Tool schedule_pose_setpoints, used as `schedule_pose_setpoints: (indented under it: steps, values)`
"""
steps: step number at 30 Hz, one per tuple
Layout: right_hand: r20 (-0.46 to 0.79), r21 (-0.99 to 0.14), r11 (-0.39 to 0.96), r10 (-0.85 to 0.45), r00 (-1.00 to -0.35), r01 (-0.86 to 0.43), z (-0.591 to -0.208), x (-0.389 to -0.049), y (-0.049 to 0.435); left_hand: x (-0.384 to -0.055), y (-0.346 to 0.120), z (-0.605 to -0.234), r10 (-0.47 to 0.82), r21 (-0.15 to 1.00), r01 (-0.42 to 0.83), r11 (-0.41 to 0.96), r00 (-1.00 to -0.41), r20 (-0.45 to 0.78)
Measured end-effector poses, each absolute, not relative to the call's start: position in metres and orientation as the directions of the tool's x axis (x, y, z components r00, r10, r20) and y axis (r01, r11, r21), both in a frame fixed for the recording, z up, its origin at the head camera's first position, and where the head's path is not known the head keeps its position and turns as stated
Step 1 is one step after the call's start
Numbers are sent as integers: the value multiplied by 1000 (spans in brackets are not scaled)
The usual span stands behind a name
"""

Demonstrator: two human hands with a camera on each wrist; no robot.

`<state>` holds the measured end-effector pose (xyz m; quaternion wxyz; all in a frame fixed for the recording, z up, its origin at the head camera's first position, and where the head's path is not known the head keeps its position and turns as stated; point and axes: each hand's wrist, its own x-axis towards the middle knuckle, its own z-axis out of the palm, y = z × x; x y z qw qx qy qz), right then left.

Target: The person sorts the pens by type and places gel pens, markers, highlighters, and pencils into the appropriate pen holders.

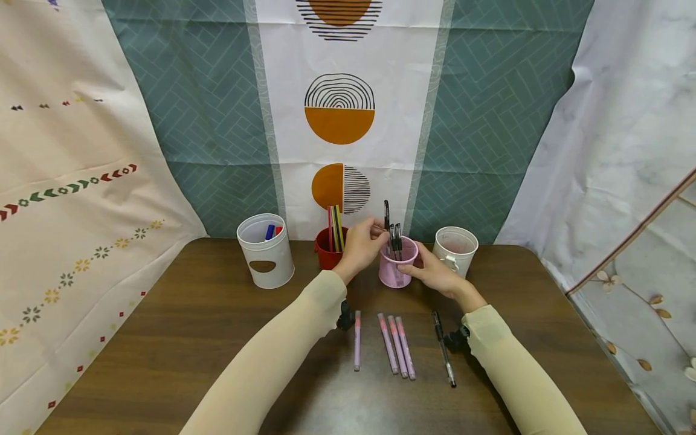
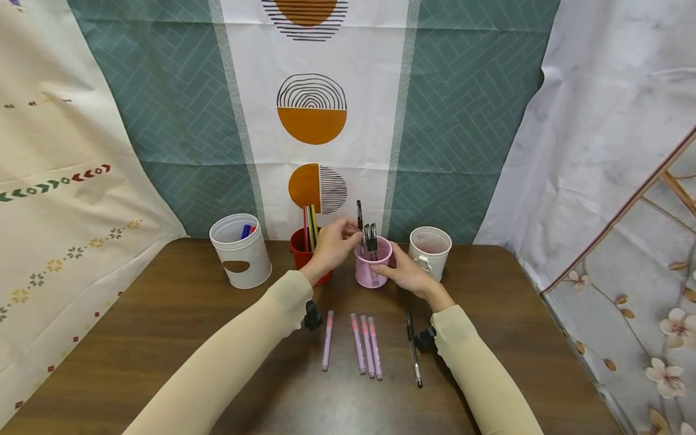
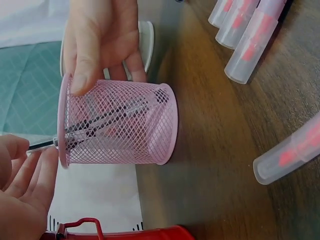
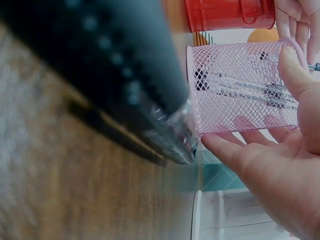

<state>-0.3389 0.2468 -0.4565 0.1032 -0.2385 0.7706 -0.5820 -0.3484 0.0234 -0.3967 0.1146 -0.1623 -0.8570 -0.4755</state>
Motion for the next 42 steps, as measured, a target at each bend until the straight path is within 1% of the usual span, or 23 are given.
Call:
schedule_pose_setpoints:
  steps: [9, 17, 21, 27, 32, 37, 42]
  values:
    - [117, -945, 213, -487, -866, -248, -458, -340, 248, -346, 23, -397, 174, 786, 360, 503, -933, 316]
    - [125, -941, 219, -486, -865, -259, -458, -341, 248, -337, 12, -384, 217, 763, 411, 498, -912, 349]
    - [127, -939, 221, -490, -863, -264, -458, -342, 248, -326, 8, -378, 258, 742, 443, 503, -897, 360]
    - [107, -948, 211, -490, -865, -237, -458, -341, 247, -301, 0, -372, 329, 726, 466, 505, -882, 338]
    - [104, -951, 205, -488, -867, -230, -458, -341, 248, -279, 2, -371, 405, 705, 497, 506, -858, 315]
    - [115, -941, 230, -474, -873, -248, -459, -341, 249, -258, 15, -375, 492, 672, 520, 528, -832, 258]
    - [118, -944, 217, -482, -868, -249, -460, -341, 249, -239, 30, -383, 552, 662, 524, 536, -811, 195]
